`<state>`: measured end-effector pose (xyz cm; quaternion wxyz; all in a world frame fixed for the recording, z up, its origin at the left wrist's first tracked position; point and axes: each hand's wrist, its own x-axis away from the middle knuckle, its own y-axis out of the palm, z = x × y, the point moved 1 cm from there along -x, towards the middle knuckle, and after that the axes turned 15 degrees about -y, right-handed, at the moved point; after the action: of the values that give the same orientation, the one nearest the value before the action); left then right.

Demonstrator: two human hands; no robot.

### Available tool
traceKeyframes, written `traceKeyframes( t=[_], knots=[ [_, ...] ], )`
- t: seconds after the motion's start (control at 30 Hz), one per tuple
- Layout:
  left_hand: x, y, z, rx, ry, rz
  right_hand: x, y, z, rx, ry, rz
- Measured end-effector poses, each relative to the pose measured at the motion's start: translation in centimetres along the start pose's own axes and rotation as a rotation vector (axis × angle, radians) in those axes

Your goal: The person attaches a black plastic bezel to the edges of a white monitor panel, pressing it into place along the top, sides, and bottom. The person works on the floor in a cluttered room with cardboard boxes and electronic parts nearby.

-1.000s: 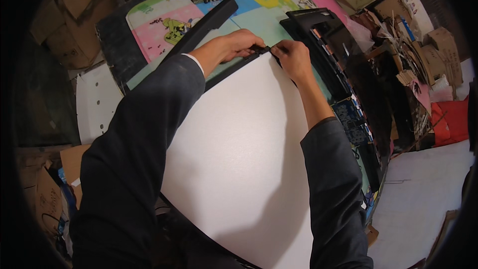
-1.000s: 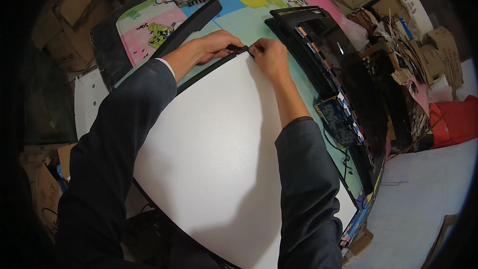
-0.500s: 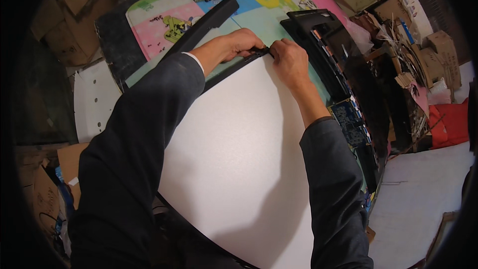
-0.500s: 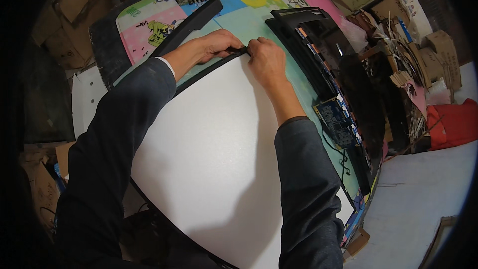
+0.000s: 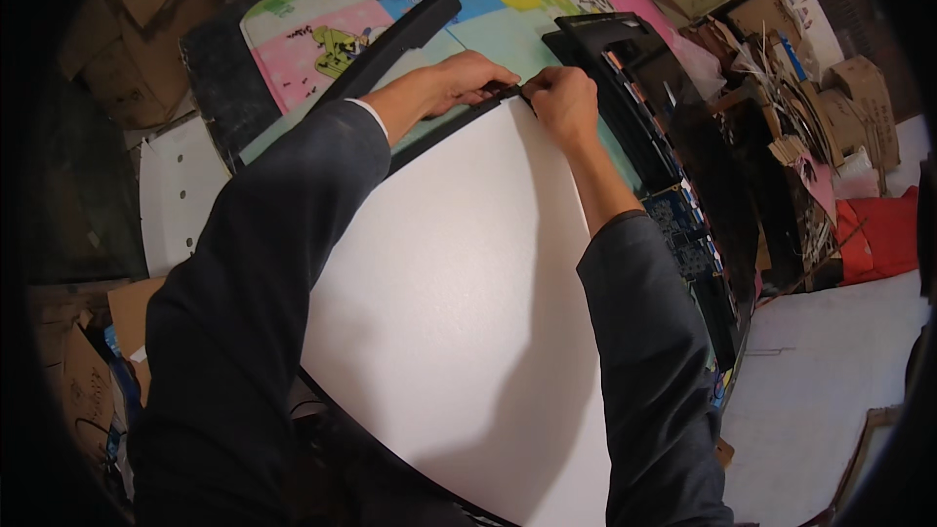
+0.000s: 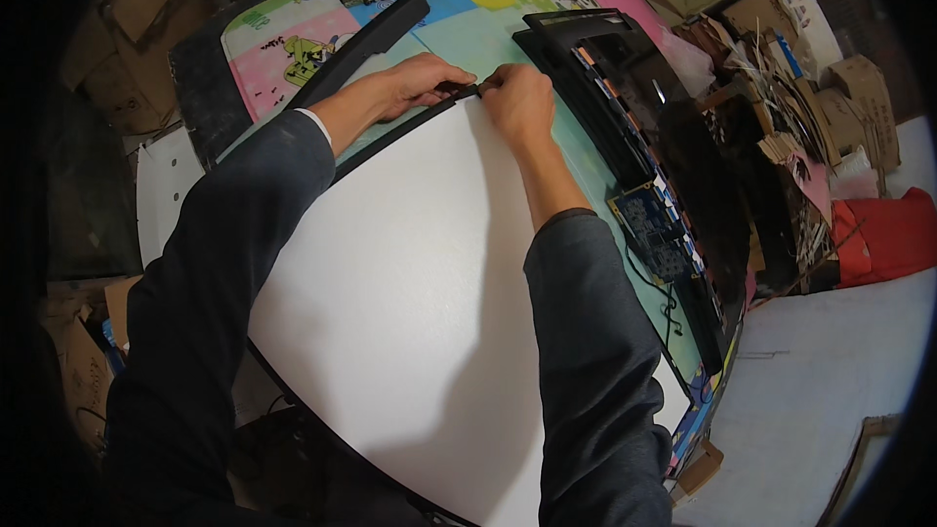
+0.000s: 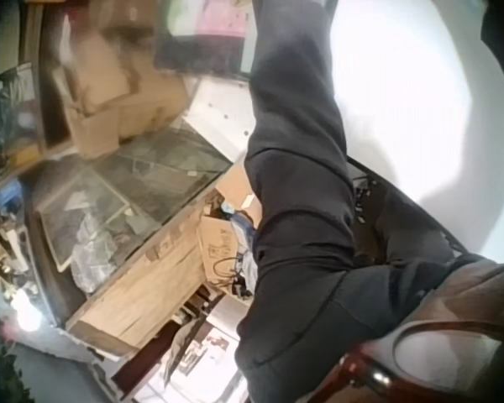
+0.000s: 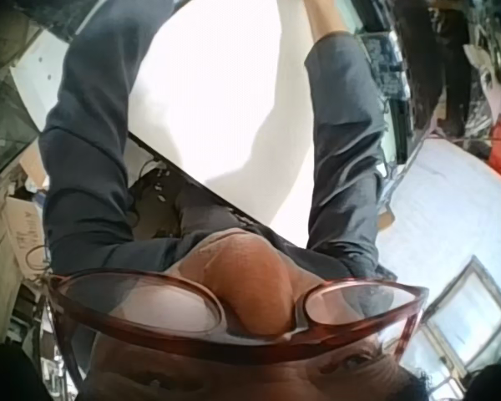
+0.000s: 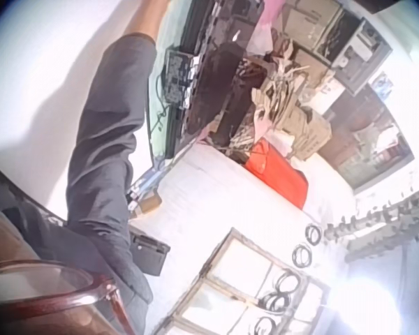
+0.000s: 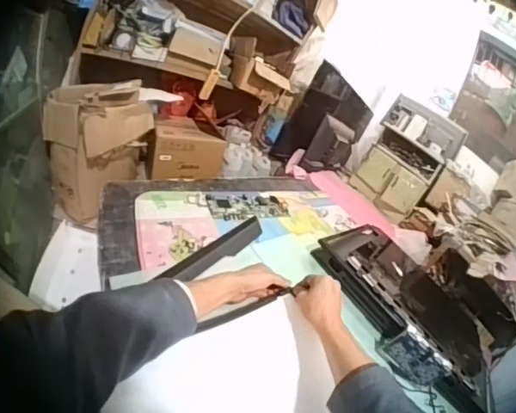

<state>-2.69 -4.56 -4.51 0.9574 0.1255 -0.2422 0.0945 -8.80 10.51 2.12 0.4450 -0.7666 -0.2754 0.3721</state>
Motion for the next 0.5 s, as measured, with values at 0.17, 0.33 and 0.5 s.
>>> traceKeyframes(
  t=[0.17, 0.33, 0.5],
  knots=[
    [0.5, -0.1, 0.1, -0.018, 0.016, -0.020, -0.5, 0.6, 2.0, -0.036, -0.093, -0.020],
    [0.6, -0.2, 0.0, -0.057, 0.028, -0.054, -0.1, 1.0, 1.9, -0.044, -0.238, -0.019],
    [0.7, -0.2, 0.0, -0.087, 0.047, -0.037, 0.8, 1.5, 1.8, 0.044, -0.383, 0.071]
  ],
)
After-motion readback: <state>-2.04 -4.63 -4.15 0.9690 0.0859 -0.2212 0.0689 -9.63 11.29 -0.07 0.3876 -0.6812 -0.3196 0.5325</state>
